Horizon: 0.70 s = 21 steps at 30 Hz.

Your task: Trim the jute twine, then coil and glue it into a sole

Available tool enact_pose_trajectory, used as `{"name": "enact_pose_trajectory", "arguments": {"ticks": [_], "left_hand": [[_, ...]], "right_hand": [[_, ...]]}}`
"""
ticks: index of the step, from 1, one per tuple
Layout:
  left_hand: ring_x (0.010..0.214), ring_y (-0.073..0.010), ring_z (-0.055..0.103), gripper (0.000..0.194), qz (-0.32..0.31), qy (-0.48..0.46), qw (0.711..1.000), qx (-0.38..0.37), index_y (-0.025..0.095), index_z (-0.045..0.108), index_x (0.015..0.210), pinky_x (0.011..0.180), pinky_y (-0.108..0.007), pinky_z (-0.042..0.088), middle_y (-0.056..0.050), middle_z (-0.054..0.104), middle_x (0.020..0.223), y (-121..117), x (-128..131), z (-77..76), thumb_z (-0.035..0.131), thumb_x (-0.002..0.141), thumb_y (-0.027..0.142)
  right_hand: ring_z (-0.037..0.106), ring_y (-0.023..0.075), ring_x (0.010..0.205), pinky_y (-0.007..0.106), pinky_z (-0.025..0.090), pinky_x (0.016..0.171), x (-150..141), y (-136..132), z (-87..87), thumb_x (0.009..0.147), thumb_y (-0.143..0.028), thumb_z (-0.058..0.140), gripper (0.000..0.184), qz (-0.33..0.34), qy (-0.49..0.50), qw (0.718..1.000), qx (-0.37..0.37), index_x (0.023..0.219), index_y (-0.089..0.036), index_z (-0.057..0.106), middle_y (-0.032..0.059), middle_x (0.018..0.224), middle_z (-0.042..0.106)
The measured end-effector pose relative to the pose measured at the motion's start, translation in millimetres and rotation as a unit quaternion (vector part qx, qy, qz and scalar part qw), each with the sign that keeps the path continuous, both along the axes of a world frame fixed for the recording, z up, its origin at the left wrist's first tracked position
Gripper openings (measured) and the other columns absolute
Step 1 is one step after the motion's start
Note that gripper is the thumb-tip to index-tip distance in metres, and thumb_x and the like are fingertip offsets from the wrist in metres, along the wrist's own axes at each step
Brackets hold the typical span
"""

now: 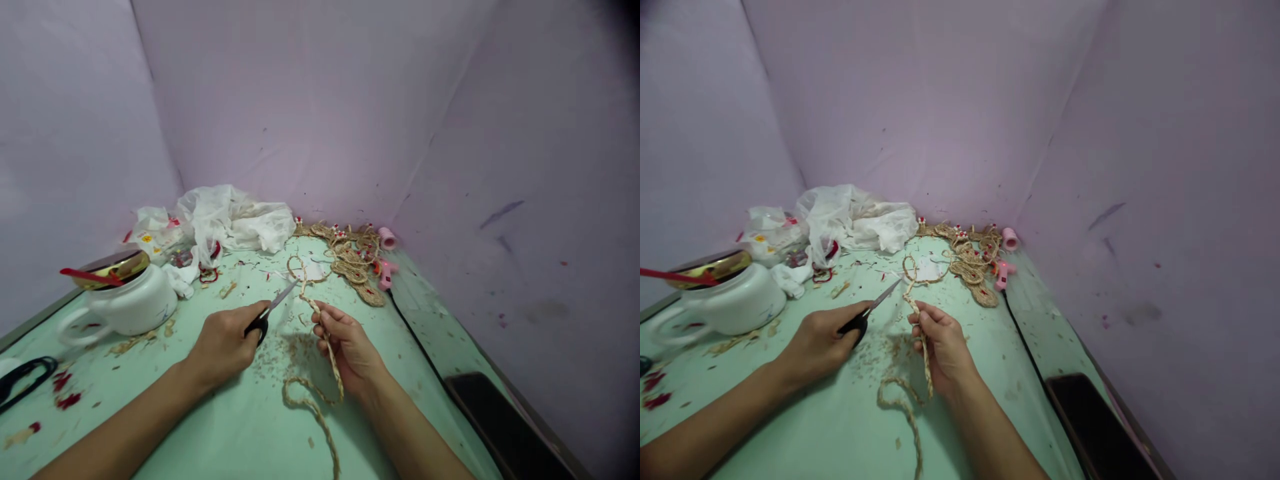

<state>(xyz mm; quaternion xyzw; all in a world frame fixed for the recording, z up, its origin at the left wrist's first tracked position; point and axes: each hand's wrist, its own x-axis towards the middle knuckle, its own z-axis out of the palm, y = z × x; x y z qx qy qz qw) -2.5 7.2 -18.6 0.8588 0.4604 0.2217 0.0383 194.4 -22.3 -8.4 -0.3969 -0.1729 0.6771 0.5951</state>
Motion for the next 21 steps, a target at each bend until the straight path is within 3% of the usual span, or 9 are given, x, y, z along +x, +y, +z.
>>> {"name": "enact_pose_trajectory", "arguments": {"ticks": [9, 14, 18, 21], "left_hand": [[0.074, -0.0222, 0.062, 0.048, -0.027, 0.088, 0.993, 0.074, 0.018, 0.049, 0.120, 0.062, -0.034, 0.047, -0.007, 0.066, 0.093, -1.2, 1.2, -6.4, 0.043, 0.073, 0.017], [0.073, -0.0186, 0.064, 0.044, -0.026, 0.028, 0.999, 0.010, 0.020, 0.053, 0.115, 0.063, -0.029, 0.048, -0.003, 0.069, 0.088, -0.1, -0.3, -5.3, 0.039, 0.074, 0.013], [0.082, -0.0147, 0.064, 0.043, 0.011, -0.052, 0.998, -0.031, 0.026, 0.055, 0.112, 0.070, -0.024, 0.048, 0.003, 0.068, 0.095, 0.3, -0.5, 0.4, 0.041, 0.073, 0.013], [0.088, -0.0170, 0.063, 0.042, 0.023, -0.035, 0.999, -0.001, 0.025, 0.054, 0.113, 0.074, -0.026, 0.048, 0.000, 0.067, 0.101, 1.2, -0.3, -1.4, 0.041, 0.074, 0.016]], "right_hand": [[0.048, 0.0042, 0.044, 0.011, 0.036, 0.034, -0.3, 0.2, -0.4, 0.058, -0.014, 0.072, 0.021, 0.003, 0.010, 1.000, -0.003, 0.078, -0.013, 0.067, -0.0014, 0.059, 0.060], [0.050, 0.0042, 0.044, 0.011, 0.039, 0.036, -0.9, -0.7, 0.2, 0.057, -0.013, 0.074, 0.022, 0.004, 0.013, 1.000, -0.001, 0.078, -0.013, 0.067, -0.0007, 0.060, 0.062], [0.053, 0.0043, 0.045, 0.011, 0.046, 0.043, 4.8, 1.1, 0.3, 0.056, -0.006, 0.073, 0.024, 0.053, 0.123, 0.990, -0.043, 0.079, -0.009, 0.065, 0.0002, 0.059, 0.062], [0.055, 0.0036, 0.049, 0.009, 0.048, 0.052, 6.7, 0.8, -0.4, 0.054, 0.000, 0.072, 0.031, 0.141, 0.238, 0.957, -0.087, 0.084, -0.001, 0.063, 0.0014, 0.060, 0.060]]}}
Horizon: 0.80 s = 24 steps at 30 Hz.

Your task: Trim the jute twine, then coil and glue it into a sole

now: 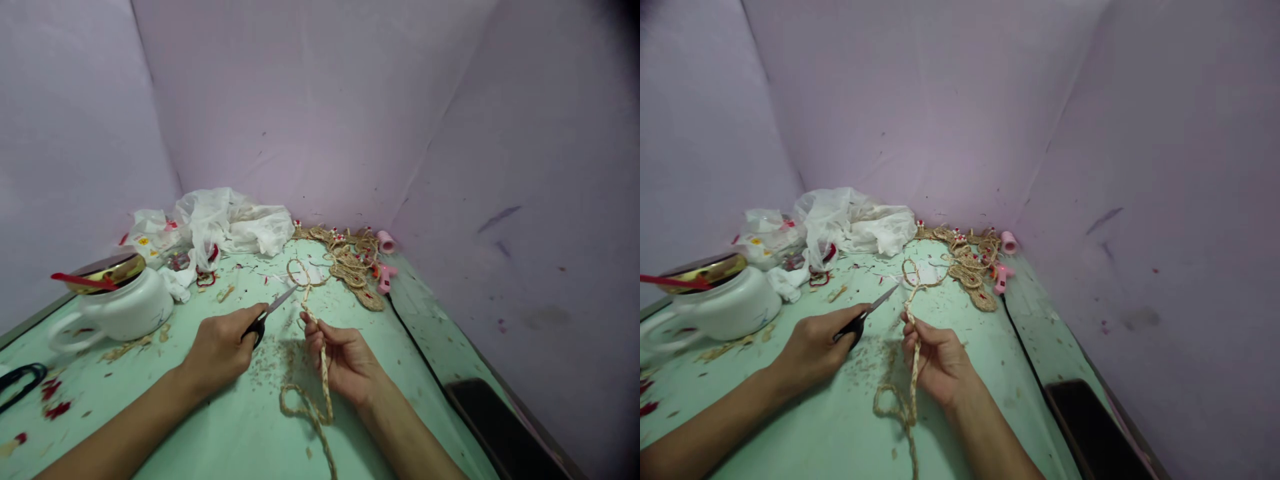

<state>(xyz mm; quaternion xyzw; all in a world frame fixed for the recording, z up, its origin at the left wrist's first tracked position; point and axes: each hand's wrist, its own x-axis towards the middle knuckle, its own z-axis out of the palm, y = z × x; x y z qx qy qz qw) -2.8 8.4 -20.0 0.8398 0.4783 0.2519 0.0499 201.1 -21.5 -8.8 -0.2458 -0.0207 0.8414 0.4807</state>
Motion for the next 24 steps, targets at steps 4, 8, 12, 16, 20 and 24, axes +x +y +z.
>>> {"name": "enact_pose_trajectory", "arguments": {"ticks": [4, 8, 12, 16, 20, 24], "left_hand": [[0.086, -0.0173, 0.064, 0.041, -0.008, 0.020, 0.999, 0.028, 0.025, 0.054, 0.113, 0.072, -0.027, 0.048, -0.001, 0.068, 0.101, 0.5, -0.4, -3.5, 0.042, 0.075, 0.017], [0.082, -0.0184, 0.064, 0.039, -0.022, 0.042, 0.998, 0.043, 0.024, 0.055, 0.111, 0.070, -0.028, 0.047, -0.001, 0.069, 0.095, 0.3, -2.0, -1.3, 0.045, 0.073, 0.017], [0.074, -0.0196, 0.062, 0.043, -0.065, 0.099, 0.991, 0.057, 0.023, 0.052, 0.114, 0.064, -0.031, 0.045, -0.001, 0.068, 0.086, -1.4, -1.8, -0.2, 0.044, 0.073, 0.016], [0.073, -0.0212, 0.062, 0.044, -0.072, 0.154, 0.985, 0.040, 0.023, 0.048, 0.119, 0.061, -0.033, 0.043, -0.003, 0.067, 0.088, -3.1, 2.4, 1.1, 0.041, 0.076, 0.018], [0.081, -0.0235, 0.063, 0.044, -0.040, 0.193, 0.980, -0.026, 0.023, 0.047, 0.119, 0.063, -0.033, 0.044, -0.005, 0.067, 0.092, -3.4, 6.3, 5.6, 0.041, 0.076, 0.018], [0.083, -0.0221, 0.063, 0.043, -0.014, 0.149, 0.988, -0.027, 0.025, 0.050, 0.117, 0.067, -0.032, 0.045, -0.003, 0.067, 0.091, -4.3, 4.9, 7.7, 0.042, 0.075, 0.018]], "right_hand": [[0.057, 0.0047, 0.052, 0.010, 0.049, 0.057, -4.7, -2.9, -0.4, 0.052, 0.000, 0.074, 0.034, 0.022, -0.001, 0.999, 0.029, 0.084, 0.000, 0.064, 0.0029, 0.062, 0.060], [0.055, 0.0070, 0.043, 0.018, 0.051, 0.049, -8.0, -2.2, -0.4, 0.049, -0.005, 0.076, 0.025, -0.101, -0.205, 0.971, 0.073, 0.071, -0.009, 0.064, -0.0005, 0.053, 0.061], [0.054, 0.0092, 0.037, 0.021, 0.048, 0.041, -8.8, -0.3, -0.7, 0.047, -0.005, 0.075, 0.023, -0.175, -0.377, 0.907, 0.064, 0.064, -0.012, 0.061, -0.0028, 0.046, 0.059], [0.051, 0.0087, 0.036, 0.022, 0.047, 0.040, -13.7, -1.7, -2.1, 0.049, -0.006, 0.072, 0.019, -0.140, -0.445, 0.882, 0.073, 0.063, -0.011, 0.060, -0.0026, 0.045, 0.059], [0.051, 0.0081, 0.037, 0.022, 0.046, 0.041, -17.1, -3.5, -3.1, 0.048, -0.009, 0.072, 0.018, -0.146, -0.440, 0.881, 0.090, 0.064, -0.011, 0.062, -0.0025, 0.046, 0.059], [0.050, 0.0071, 0.037, 0.021, 0.044, 0.041, -15.1, -2.8, -1.2, 0.047, -0.011, 0.073, 0.021, -0.158, -0.422, 0.889, 0.083, 0.064, -0.011, 0.061, -0.0023, 0.047, 0.059]]}}
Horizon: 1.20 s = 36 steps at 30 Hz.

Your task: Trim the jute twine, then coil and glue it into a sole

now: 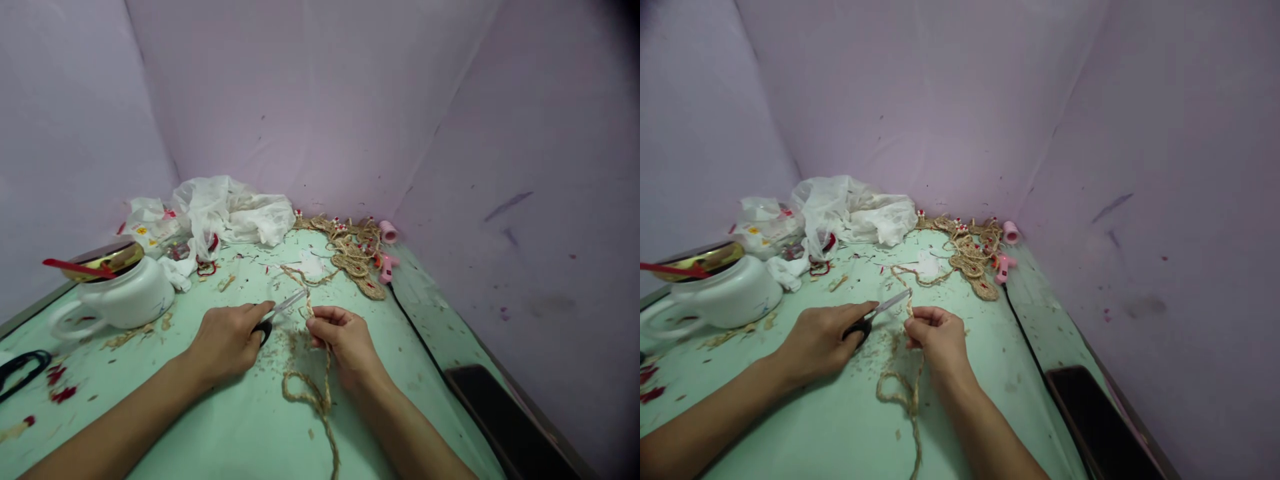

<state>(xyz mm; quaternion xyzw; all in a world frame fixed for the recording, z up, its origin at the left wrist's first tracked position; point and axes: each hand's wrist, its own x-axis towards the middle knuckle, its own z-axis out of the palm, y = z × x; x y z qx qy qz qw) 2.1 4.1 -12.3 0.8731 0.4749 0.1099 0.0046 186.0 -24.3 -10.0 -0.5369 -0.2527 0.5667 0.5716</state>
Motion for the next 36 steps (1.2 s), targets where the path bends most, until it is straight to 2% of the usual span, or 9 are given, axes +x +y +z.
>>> {"name": "enact_pose_trajectory", "arguments": {"ticks": [2, 4, 8, 13, 17, 23, 29, 36], "left_hand": [[0.083, -0.0212, 0.062, 0.045, -0.005, -0.033, 0.999, 0.017, 0.024, 0.050, 0.117, 0.068, -0.032, 0.045, -0.003, 0.067, 0.092, -0.5, -1.6, -0.4, 0.044, 0.074, 0.018], [0.081, -0.0212, 0.061, 0.047, -0.039, -0.042, 0.997, 0.044, 0.024, 0.048, 0.119, 0.068, -0.032, 0.045, -0.003, 0.066, 0.093, -1.2, -2.4, -1.2, 0.046, 0.072, 0.019], [0.075, -0.0225, 0.059, 0.047, -0.084, 0.008, 0.991, 0.105, 0.021, 0.048, 0.120, 0.063, -0.035, 0.044, -0.006, 0.063, 0.091, -3.6, -1.1, -2.9, 0.046, 0.073, 0.019], [0.069, -0.0214, 0.057, 0.045, -0.085, 0.058, 0.985, 0.142, 0.019, 0.047, 0.121, 0.059, -0.034, 0.043, -0.006, 0.062, 0.085, -5.7, -0.3, -4.1, 0.042, 0.076, 0.015], [0.066, -0.0211, 0.057, 0.047, -0.087, 0.075, 0.985, 0.130, 0.019, 0.045, 0.122, 0.058, -0.034, 0.042, -0.005, 0.061, 0.083, -7.1, 0.1, -3.8, 0.040, 0.076, 0.014], [0.069, -0.0234, 0.058, 0.050, -0.071, 0.115, 0.989, 0.067, 0.017, 0.043, 0.125, 0.058, -0.036, 0.043, -0.007, 0.061, 0.086, -10.5, 6.1, -0.4, 0.039, 0.075, 0.013], [0.068, -0.0249, 0.059, 0.056, -0.058, 0.150, 0.986, 0.034, 0.016, 0.042, 0.126, 0.056, -0.037, 0.044, -0.009, 0.061, 0.087, -11.4, 9.8, 1.6, 0.038, 0.071, 0.009], [0.067, -0.0249, 0.061, 0.063, -0.065, 0.163, 0.984, 0.018, 0.016, 0.042, 0.126, 0.055, -0.035, 0.044, -0.009, 0.063, 0.088, -11.8, 8.6, 2.4, 0.039, 0.063, 0.006]], "right_hand": [[0.050, 0.0067, 0.038, 0.021, 0.043, 0.042, 1.7, 0.9, 1.6, 0.047, -0.012, 0.073, 0.021, -0.009, -0.004, 1.000, 0.006, 0.064, -0.011, 0.061, -0.0023, 0.048, 0.060], [0.051, 0.0071, 0.039, 0.021, 0.044, 0.044, 2.9, 1.5, 3.0, 0.048, -0.012, 0.071, 0.022, -0.012, -0.022, 1.000, 0.013, 0.067, -0.011, 0.060, -0.0033, 0.049, 0.059], [0.054, 0.0105, 0.041, 0.024, 0.045, 0.046, 3.7, 0.6, 3.0, 0.053, -0.011, 0.066, 0.041, -0.006, -0.128, 0.991, 0.046, 0.093, -0.011, 0.055, -0.0067, 0.050, 0.056], [0.058, 0.0144, 0.055, 0.025, 0.046, 0.052, 5.2, -3.4, -1.4, 0.061, -0.013, 0.059, 0.058, -0.017, -0.299, 0.947, 0.117, 0.118, -0.015, 0.045, -0.0041, 0.061, 0.060], [0.058, 0.0134, 0.056, 0.025, 0.046, 0.055, 6.2, -6.6, -2.5, 0.063, -0.012, 0.056, 0.067, 0.004, -0.380, 0.914, 0.140, 0.128, -0.016, 0.038, -0.0034, 0.063, 0.062], [0.059, 0.0134, 0.055, 0.024, 0.046, 0.057, 4.4, -9.7, -1.1, 0.062, -0.012, 0.056, 0.075, 0.041, -0.396, 0.907, 0.135, 0.133, -0.015, 0.031, -0.0031, 0.062, 0.064], [0.058, 0.0129, 0.056, 0.023, 0.045, 0.057, 2.2, -12.4, 1.0, 0.063, -0.010, 0.054, 0.073, 0.045, -0.424, 0.892, 0.147, 0.133, -0.014, 0.032, -0.0027, 0.063, 0.064], [0.056, 0.0125, 0.053, 0.023, 0.044, 0.055, 1.7, -12.1, -2.6, 0.061, -0.010, 0.056, 0.071, 0.035, -0.407, 0.901, 0.145, 0.129, -0.016, 0.037, -0.0044, 0.059, 0.061]]}}
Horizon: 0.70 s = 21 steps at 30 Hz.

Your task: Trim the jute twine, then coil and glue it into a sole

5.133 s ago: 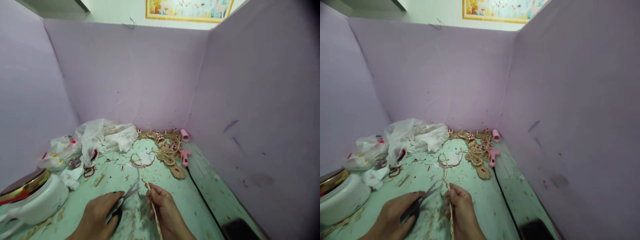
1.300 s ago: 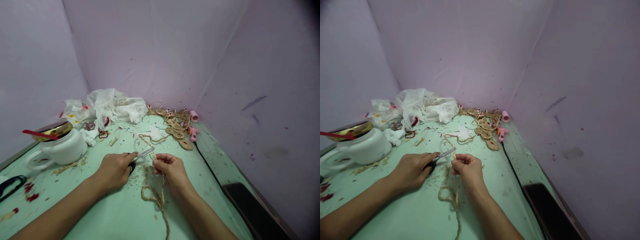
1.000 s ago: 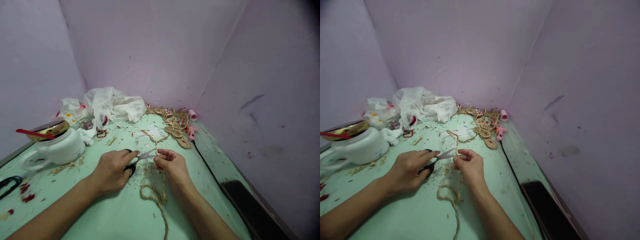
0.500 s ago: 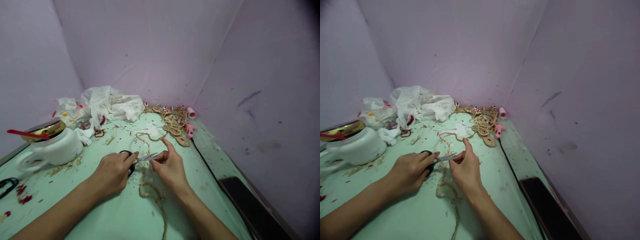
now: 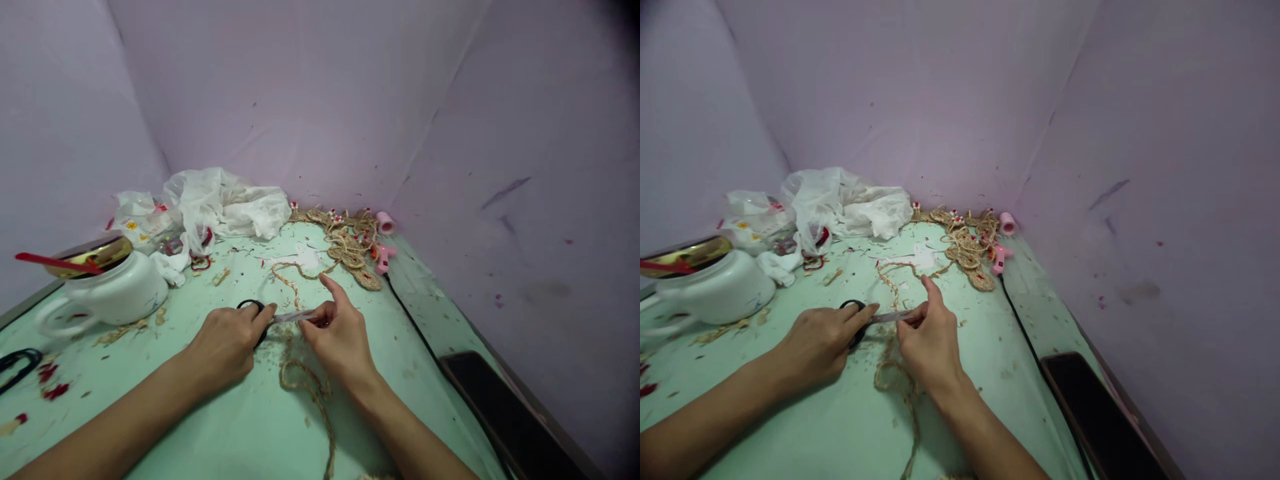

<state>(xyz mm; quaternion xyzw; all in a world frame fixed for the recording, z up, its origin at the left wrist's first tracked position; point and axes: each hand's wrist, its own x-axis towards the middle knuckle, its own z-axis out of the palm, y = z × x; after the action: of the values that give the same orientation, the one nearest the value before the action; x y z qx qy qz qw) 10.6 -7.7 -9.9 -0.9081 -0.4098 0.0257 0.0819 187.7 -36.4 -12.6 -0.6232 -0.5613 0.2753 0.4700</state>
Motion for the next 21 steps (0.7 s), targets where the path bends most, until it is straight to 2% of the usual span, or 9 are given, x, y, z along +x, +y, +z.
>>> {"name": "enact_pose_trajectory", "arguments": {"ticks": [3, 6, 9, 11, 14, 17, 21], "left_hand": [[0.066, -0.0251, 0.061, 0.060, -0.007, -0.014, 1.000, -0.009, 0.016, 0.044, 0.123, 0.054, -0.035, 0.043, -0.008, 0.065, 0.085, 1.2, -0.8, -1.6, 0.039, 0.064, 0.007], [0.068, -0.0224, 0.062, 0.050, -0.001, -0.092, 0.995, -0.035, 0.022, 0.049, 0.117, 0.055, -0.031, 0.042, -0.003, 0.067, 0.081, 3.7, -3.5, -1.2, 0.039, 0.069, 0.010], [0.074, -0.0171, 0.063, 0.045, 0.036, -0.207, 0.977, -0.046, 0.028, 0.052, 0.112, 0.061, -0.026, 0.043, 0.003, 0.068, 0.085, 6.2, -7.4, 1.1, 0.041, 0.071, 0.012], [0.081, -0.0167, 0.062, 0.046, 0.051, -0.248, 0.967, -0.029, 0.028, 0.051, 0.114, 0.067, -0.026, 0.043, 0.002, 0.068, 0.092, 7.2, -9.0, 2.4, 0.043, 0.070, 0.013], [0.087, -0.0200, 0.060, 0.053, 0.043, -0.232, 0.972, -0.013, 0.025, 0.047, 0.119, 0.071, -0.030, 0.043, -0.002, 0.065, 0.098, 7.4, -8.6, 3.4, 0.046, 0.068, 0.015], [0.084, -0.0220, 0.059, 0.056, 0.033, -0.189, 0.981, -0.015, 0.023, 0.043, 0.123, 0.068, -0.032, 0.043, -0.003, 0.063, 0.094, 6.2, -6.7, 4.2, 0.045, 0.067, 0.015], [0.083, -0.0226, 0.057, 0.058, 0.007, -0.165, 0.986, -0.007, 0.021, 0.039, 0.126, 0.068, -0.034, 0.043, -0.006, 0.060, 0.094, 4.7, -5.2, 5.1, 0.044, 0.069, 0.014]], "right_hand": [[0.056, 0.0128, 0.052, 0.023, 0.044, 0.053, 1.1, 2.6, -0.9, 0.060, -0.012, 0.058, 0.071, -0.011, 0.040, 0.999, -0.006, 0.128, -0.015, 0.038, -0.0050, 0.058, 0.060], [0.055, 0.0125, 0.048, 0.024, 0.044, 0.051, 3.1, 8.0, -1.7, 0.058, -0.014, 0.060, 0.070, 0.012, 0.146, 0.988, -0.048, 0.125, -0.009, 0.040, -0.0057, 0.054, 0.057], [0.050, 0.0103, 0.043, 0.024, 0.043, 0.045, 4.5, 13.4, -4.3, 0.056, -0.018, 0.063, 0.051, 0.042, 0.264, 0.958, -0.105, 0.104, -0.006, 0.056, -0.0054, 0.052, 0.054], [0.046, 0.0087, 0.041, 0.023, 0.040, 0.041, 4.5, 15.2, -6.2, 0.055, -0.022, 0.066, 0.038, 0.042, 0.295, 0.948, -0.115, 0.091, -0.008, 0.062, -0.0049, 0.051, 0.053], [0.041, 0.0073, 0.042, 0.020, 0.031, 0.038, 4.3, 14.4, -6.6, 0.058, -0.025, 0.067, 0.030, 0.043, 0.281, 0.952, -0.114, 0.084, -0.011, 0.067, -0.0040, 0.050, 0.053], [0.040, 0.0065, 0.043, 0.019, 0.025, 0.039, 4.7, 12.1, -4.3, 0.060, -0.026, 0.067, 0.027, 0.054, 0.274, 0.952, -0.125, 0.082, -0.012, 0.070, -0.0032, 0.049, 0.053], [0.033, 0.0050, 0.041, 0.019, 0.020, 0.039, 3.7, 9.8, -1.4, 0.059, -0.025, 0.067, 0.036, 0.065, 0.317, 0.935, -0.146, 0.092, -0.012, 0.069, -0.0048, 0.048, 0.050]]}}
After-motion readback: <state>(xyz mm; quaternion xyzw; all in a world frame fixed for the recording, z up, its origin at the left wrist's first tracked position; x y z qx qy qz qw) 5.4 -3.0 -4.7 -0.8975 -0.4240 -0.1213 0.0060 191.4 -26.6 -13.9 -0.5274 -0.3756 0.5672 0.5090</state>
